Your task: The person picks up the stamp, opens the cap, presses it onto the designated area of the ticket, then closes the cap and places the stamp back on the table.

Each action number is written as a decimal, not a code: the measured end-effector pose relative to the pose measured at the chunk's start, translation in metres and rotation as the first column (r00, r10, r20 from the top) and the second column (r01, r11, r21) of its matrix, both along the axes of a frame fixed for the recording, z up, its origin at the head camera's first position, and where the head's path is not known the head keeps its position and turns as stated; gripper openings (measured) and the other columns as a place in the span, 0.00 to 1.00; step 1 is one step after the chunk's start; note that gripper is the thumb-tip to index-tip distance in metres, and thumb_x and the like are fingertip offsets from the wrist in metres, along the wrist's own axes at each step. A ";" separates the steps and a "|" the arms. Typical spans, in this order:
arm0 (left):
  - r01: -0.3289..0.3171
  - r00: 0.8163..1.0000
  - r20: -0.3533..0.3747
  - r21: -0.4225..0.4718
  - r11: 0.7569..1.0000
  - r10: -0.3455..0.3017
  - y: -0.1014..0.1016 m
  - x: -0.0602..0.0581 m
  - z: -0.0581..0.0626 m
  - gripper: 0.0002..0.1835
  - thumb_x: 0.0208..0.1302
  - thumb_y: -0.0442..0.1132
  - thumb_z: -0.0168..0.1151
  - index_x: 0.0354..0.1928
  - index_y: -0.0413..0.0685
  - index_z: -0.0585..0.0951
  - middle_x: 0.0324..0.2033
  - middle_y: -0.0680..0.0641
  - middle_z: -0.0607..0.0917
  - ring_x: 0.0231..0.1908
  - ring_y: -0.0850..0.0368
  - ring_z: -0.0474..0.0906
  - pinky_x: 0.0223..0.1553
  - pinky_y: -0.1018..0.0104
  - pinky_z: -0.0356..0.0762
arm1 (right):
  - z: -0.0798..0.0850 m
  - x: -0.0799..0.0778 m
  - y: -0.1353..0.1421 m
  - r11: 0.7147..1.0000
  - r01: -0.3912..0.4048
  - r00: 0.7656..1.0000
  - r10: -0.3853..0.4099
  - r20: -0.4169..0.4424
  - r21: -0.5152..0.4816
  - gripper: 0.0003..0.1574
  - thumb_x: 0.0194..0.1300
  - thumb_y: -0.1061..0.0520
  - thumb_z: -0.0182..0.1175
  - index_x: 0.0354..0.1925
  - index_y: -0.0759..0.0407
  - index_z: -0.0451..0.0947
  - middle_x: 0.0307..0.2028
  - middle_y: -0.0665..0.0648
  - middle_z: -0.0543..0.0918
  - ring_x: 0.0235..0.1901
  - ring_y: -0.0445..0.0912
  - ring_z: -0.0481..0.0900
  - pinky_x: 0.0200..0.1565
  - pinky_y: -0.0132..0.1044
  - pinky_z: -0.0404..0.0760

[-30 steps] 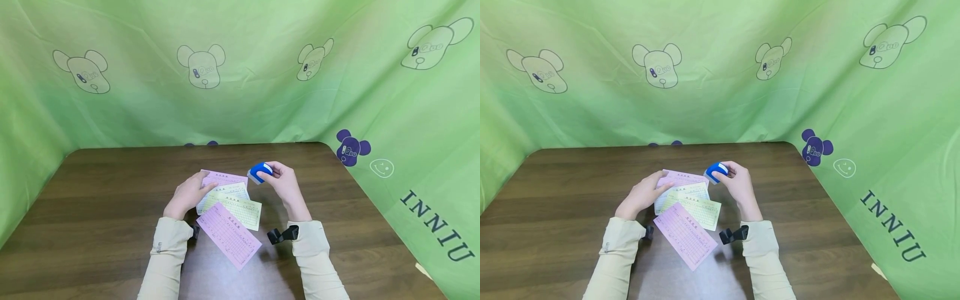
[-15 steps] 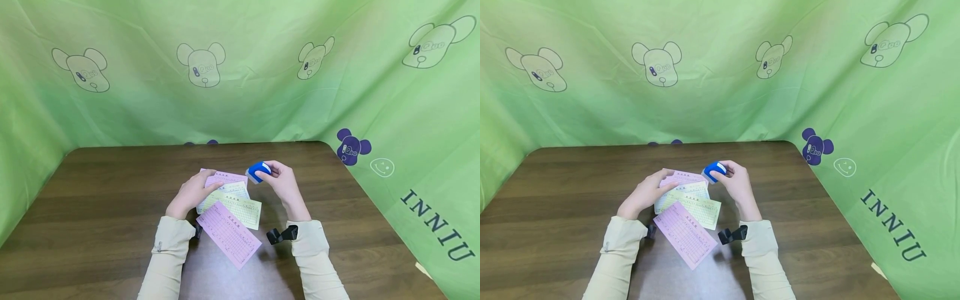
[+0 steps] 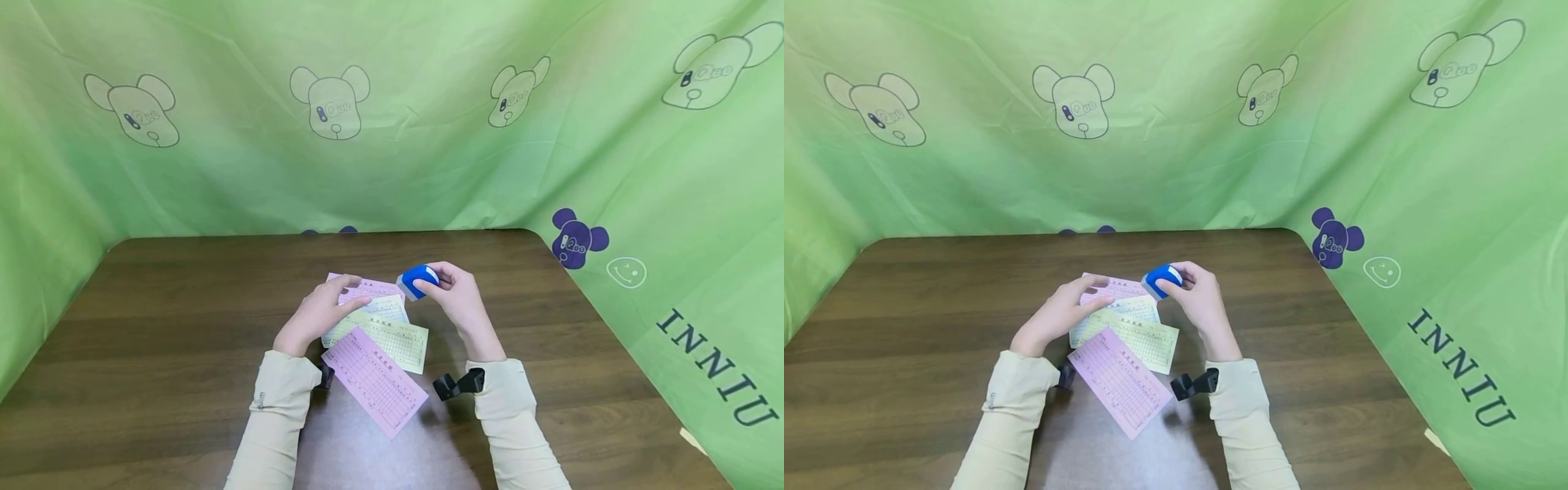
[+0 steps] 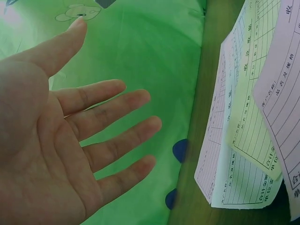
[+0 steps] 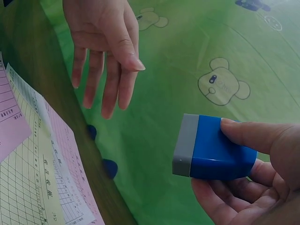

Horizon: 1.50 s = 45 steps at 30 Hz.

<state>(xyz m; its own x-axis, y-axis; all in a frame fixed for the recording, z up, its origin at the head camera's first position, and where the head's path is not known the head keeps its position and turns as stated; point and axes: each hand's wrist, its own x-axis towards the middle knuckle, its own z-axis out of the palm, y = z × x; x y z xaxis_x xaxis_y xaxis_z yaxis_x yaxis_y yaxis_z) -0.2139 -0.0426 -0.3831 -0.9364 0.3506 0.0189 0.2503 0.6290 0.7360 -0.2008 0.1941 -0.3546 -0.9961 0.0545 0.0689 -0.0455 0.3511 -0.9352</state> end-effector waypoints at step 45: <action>0.139 0.990 -0.040 0.153 0.978 -0.134 -0.002 -0.001 0.001 0.26 0.64 0.47 0.64 0.61 0.44 0.75 0.57 0.44 0.80 0.58 0.46 0.76 0.60 0.48 0.72 | -0.005 0.004 -0.016 0.988 -0.138 0.990 0.140 0.021 -0.063 0.21 0.64 0.65 0.62 0.55 0.67 0.74 0.51 0.69 0.81 0.45 0.46 0.83 0.49 0.30 0.80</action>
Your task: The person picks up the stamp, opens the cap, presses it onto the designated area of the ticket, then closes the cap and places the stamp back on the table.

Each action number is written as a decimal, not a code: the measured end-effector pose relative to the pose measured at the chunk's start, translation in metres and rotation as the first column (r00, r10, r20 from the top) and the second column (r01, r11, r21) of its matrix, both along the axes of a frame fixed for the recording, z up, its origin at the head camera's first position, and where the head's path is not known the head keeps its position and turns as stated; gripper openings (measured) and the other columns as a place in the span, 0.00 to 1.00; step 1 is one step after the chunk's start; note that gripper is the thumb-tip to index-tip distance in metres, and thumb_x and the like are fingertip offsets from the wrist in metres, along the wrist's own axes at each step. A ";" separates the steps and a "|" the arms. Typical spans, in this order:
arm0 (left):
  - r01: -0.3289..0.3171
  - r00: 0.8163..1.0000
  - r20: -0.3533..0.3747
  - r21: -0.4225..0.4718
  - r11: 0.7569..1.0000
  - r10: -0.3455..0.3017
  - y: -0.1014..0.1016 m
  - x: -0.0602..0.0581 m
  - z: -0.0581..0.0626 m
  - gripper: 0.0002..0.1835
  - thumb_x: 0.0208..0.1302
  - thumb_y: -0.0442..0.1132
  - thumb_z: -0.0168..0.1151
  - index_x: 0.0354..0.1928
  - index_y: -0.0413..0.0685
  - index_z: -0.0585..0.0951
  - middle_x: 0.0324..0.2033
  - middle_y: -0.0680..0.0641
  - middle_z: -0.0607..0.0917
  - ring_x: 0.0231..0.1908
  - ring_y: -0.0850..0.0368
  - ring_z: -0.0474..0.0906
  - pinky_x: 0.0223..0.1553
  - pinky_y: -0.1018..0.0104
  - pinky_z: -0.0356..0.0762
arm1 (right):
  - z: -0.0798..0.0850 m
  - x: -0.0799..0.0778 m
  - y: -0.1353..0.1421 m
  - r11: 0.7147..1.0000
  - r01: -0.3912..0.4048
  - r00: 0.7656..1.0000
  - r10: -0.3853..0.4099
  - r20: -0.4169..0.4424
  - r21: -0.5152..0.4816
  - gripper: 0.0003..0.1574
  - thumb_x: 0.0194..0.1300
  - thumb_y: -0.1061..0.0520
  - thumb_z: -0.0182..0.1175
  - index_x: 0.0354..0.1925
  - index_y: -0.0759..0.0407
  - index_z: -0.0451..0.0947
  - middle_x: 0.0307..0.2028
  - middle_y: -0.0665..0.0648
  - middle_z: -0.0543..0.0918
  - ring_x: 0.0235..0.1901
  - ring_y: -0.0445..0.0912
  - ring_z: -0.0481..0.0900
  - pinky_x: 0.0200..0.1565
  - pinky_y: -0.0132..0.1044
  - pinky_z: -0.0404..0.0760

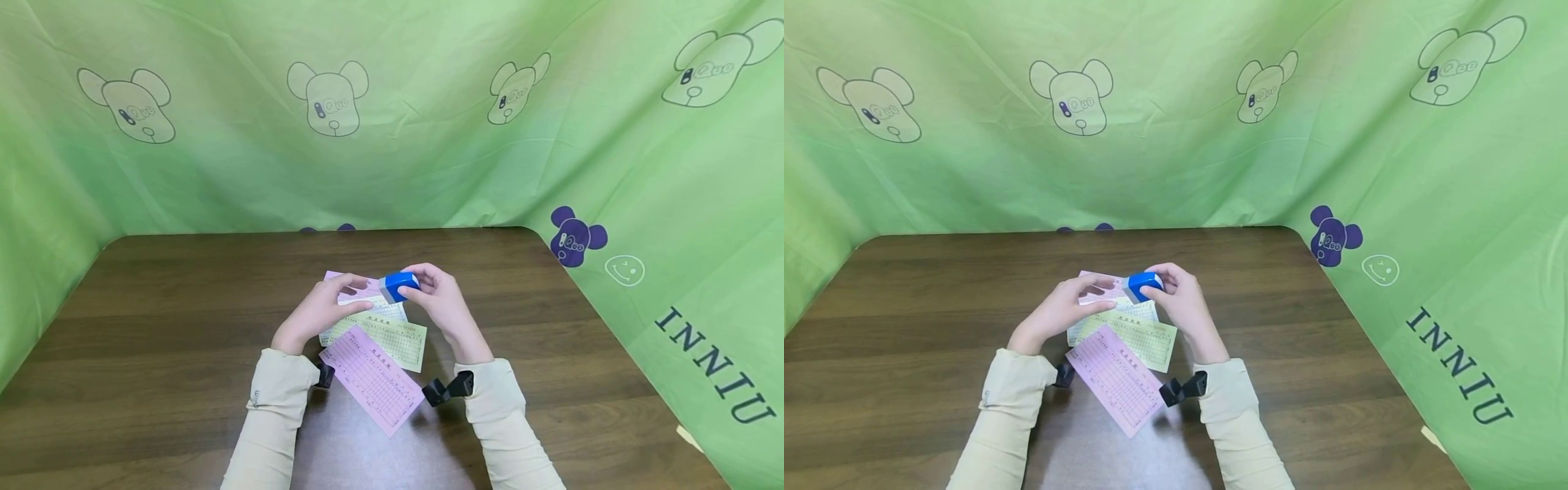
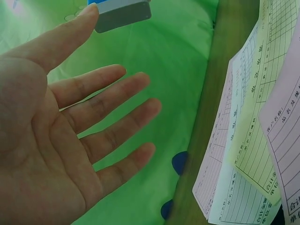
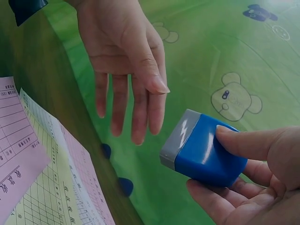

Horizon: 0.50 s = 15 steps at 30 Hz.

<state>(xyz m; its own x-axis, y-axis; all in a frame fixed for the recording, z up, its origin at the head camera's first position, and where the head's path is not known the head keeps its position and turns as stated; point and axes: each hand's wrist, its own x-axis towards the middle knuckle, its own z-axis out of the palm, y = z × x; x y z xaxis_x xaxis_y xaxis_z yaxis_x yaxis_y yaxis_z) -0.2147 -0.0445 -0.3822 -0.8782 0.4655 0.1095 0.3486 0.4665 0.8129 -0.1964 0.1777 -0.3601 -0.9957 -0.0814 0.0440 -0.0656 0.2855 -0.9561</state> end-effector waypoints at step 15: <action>0.050 0.998 -0.029 0.075 0.996 -0.048 0.002 0.001 0.003 0.23 0.63 0.43 0.65 0.59 0.43 0.77 0.55 0.42 0.82 0.56 0.44 0.77 0.60 0.46 0.72 | -0.001 0.002 -0.006 0.999 -0.047 0.999 0.047 0.014 0.015 0.21 0.64 0.64 0.62 0.55 0.65 0.76 0.52 0.67 0.81 0.45 0.47 0.83 0.51 0.35 0.81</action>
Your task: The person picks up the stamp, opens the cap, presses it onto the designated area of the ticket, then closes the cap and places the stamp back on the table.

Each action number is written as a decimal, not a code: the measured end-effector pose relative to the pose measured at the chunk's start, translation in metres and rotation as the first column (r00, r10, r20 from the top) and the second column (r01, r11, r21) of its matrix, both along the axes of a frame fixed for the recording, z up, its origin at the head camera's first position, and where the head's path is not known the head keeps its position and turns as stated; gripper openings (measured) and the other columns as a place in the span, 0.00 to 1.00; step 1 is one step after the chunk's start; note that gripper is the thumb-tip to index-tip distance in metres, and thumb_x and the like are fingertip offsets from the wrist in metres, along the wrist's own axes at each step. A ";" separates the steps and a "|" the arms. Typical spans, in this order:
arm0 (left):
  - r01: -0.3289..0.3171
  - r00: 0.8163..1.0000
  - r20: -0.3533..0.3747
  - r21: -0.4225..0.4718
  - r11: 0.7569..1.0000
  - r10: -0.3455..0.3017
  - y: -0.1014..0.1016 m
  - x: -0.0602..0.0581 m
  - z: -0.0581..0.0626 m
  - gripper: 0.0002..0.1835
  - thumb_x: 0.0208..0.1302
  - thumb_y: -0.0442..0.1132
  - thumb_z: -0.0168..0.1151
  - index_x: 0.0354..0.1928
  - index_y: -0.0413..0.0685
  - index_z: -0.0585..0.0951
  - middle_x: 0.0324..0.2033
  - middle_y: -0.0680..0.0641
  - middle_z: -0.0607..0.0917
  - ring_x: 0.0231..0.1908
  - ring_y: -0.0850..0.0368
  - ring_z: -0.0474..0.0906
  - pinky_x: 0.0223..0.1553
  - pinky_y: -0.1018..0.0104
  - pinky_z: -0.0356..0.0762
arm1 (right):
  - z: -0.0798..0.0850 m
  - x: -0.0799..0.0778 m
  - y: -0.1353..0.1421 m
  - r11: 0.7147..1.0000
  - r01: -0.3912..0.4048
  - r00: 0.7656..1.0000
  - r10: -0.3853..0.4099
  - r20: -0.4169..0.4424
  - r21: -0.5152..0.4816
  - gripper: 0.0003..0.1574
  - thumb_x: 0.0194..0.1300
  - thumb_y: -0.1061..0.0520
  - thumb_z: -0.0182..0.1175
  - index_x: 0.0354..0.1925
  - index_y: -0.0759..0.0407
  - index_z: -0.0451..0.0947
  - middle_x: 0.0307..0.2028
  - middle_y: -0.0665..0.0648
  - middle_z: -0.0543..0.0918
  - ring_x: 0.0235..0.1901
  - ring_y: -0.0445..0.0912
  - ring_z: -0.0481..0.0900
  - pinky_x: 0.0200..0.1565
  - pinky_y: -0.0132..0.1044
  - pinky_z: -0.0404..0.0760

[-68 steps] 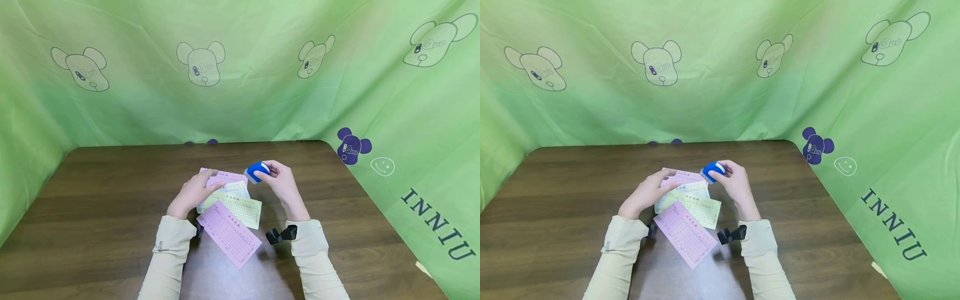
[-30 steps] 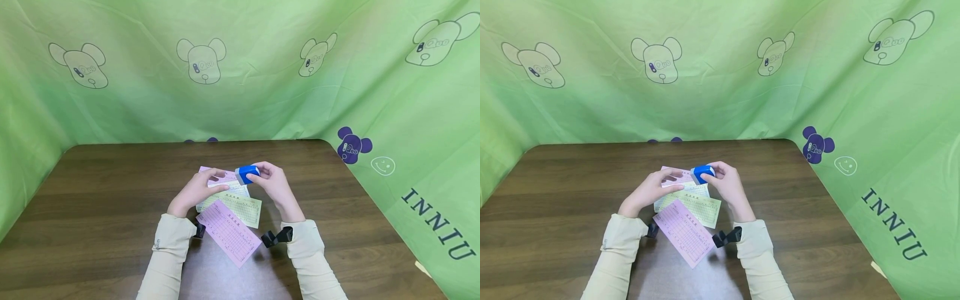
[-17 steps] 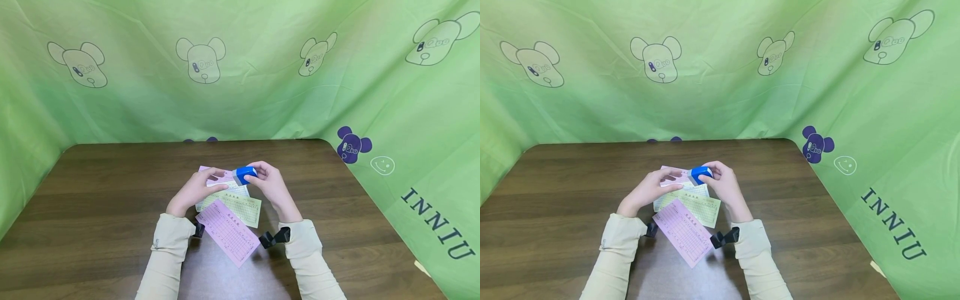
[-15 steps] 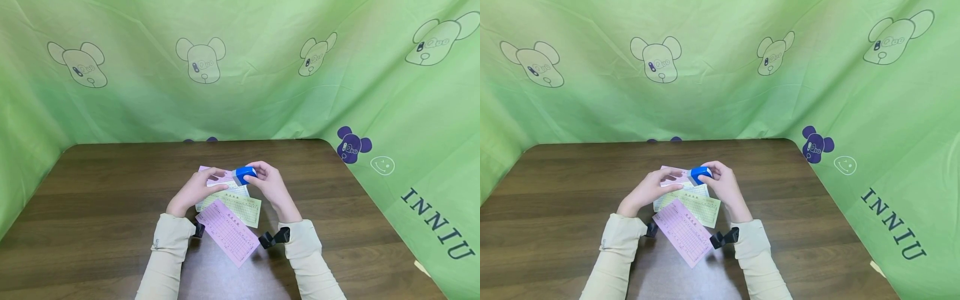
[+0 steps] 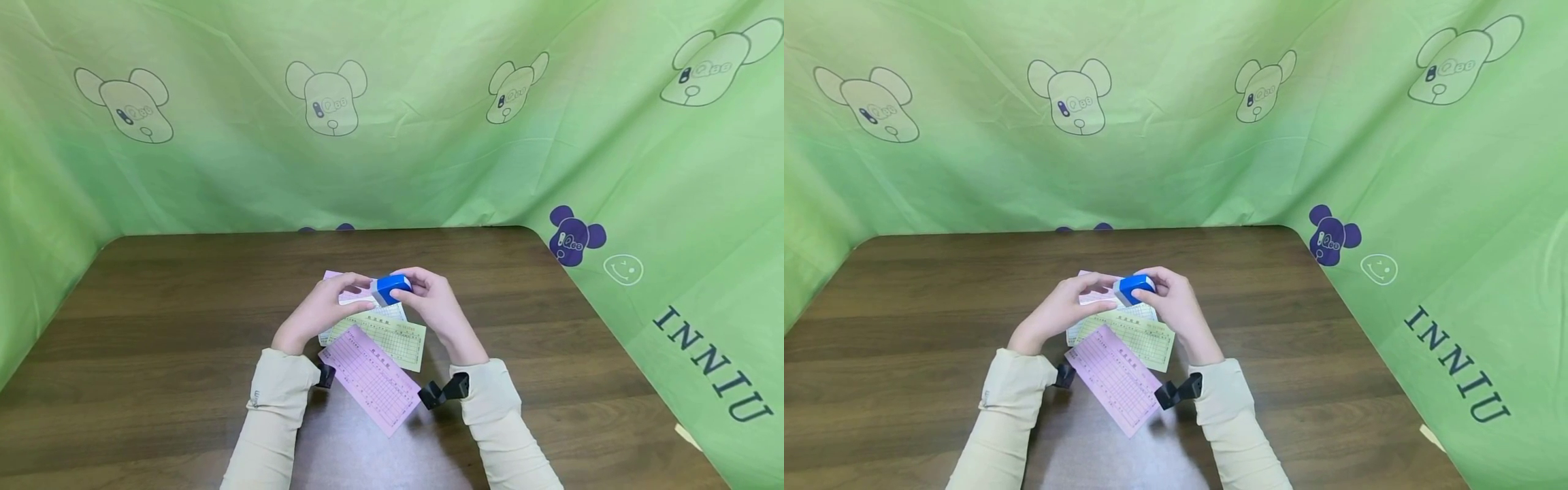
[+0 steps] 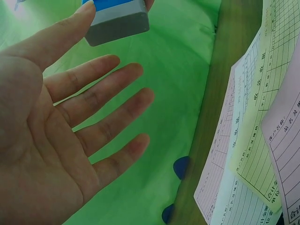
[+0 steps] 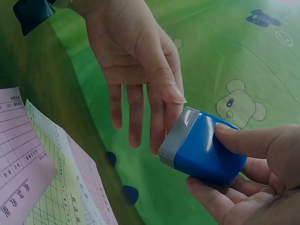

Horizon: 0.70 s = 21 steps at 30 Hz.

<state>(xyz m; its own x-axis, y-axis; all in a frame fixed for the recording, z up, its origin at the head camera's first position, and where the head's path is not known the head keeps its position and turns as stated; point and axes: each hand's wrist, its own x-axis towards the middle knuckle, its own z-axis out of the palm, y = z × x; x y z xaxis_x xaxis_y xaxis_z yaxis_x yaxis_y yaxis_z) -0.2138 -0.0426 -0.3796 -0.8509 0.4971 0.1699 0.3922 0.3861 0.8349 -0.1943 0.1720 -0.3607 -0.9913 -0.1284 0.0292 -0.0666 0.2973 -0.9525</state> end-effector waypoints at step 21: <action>0.036 0.999 -0.020 -0.004 0.999 -0.036 0.003 -0.002 -0.003 0.18 0.62 0.41 0.66 0.53 0.43 0.80 0.50 0.44 0.84 0.53 0.47 0.78 0.61 0.47 0.71 | -0.001 0.003 -0.009 0.997 -0.075 0.997 0.075 -0.024 0.009 0.20 0.64 0.63 0.61 0.54 0.68 0.75 0.50 0.68 0.81 0.45 0.46 0.83 0.46 0.30 0.80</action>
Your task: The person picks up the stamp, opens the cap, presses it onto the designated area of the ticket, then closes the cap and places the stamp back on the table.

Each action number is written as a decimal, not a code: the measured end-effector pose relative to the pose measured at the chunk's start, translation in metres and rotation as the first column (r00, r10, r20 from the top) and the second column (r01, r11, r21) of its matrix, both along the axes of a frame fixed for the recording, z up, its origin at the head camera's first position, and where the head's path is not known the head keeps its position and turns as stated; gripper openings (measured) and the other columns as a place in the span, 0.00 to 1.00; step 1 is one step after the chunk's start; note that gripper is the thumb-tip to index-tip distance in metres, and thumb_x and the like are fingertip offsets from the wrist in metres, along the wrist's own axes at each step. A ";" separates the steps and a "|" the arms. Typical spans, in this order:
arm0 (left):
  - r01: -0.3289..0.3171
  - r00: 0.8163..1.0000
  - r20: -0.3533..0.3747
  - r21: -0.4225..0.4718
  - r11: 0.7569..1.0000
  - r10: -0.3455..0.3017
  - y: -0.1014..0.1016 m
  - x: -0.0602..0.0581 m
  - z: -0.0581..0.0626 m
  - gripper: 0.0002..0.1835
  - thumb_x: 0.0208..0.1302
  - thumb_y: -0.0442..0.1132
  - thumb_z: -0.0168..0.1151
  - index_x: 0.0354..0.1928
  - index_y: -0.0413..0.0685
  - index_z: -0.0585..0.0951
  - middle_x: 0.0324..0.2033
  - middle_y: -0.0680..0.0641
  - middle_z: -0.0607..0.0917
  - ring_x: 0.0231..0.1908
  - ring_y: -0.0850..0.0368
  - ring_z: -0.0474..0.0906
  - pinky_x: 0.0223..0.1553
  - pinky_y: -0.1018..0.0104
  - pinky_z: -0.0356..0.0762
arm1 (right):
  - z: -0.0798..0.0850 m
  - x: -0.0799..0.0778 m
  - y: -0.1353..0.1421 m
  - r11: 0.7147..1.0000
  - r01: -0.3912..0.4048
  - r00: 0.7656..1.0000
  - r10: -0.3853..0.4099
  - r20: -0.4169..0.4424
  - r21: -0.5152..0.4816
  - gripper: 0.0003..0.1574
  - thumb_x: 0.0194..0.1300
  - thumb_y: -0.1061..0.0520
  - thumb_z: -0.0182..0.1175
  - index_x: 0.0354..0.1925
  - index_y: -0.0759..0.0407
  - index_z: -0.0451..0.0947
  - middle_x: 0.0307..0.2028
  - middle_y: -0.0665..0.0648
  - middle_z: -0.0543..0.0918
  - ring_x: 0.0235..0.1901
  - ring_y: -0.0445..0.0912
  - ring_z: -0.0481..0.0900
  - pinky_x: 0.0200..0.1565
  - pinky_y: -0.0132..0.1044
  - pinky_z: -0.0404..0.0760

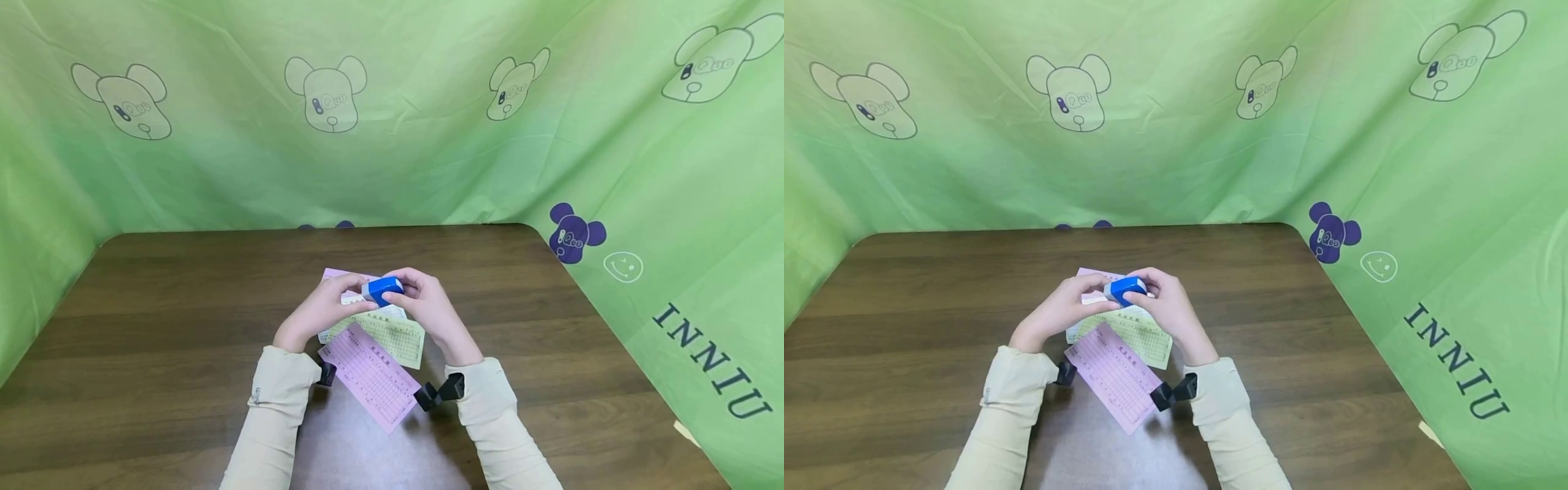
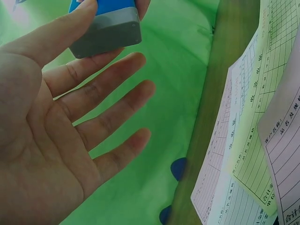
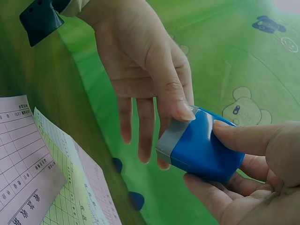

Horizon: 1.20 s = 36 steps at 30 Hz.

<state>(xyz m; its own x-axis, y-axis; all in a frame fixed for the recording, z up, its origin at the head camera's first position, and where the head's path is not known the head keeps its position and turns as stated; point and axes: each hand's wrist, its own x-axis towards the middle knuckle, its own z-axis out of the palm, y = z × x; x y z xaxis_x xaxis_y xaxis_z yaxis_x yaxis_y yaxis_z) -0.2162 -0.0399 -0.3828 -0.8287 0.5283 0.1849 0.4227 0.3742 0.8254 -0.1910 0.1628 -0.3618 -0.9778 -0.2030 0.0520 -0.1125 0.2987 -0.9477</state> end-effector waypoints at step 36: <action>-0.020 0.999 -0.041 -0.005 1.000 0.019 0.002 -0.001 -0.001 0.14 0.63 0.44 0.66 0.47 0.47 0.81 0.39 0.47 0.84 0.45 0.52 0.78 0.53 0.48 0.76 | -0.001 0.001 -0.003 0.998 0.016 0.999 -0.014 -0.030 0.054 0.21 0.63 0.64 0.63 0.55 0.66 0.76 0.50 0.67 0.83 0.46 0.52 0.84 0.50 0.40 0.82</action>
<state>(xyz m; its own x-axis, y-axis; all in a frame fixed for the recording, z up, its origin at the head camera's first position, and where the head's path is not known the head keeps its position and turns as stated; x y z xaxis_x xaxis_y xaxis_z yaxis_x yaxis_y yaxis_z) -0.2173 -0.0381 -0.3839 -0.8306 0.5132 0.2163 0.4490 0.3872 0.8053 -0.1902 0.1594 -0.3627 -0.9789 -0.1917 0.0706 -0.1356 0.3511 -0.9265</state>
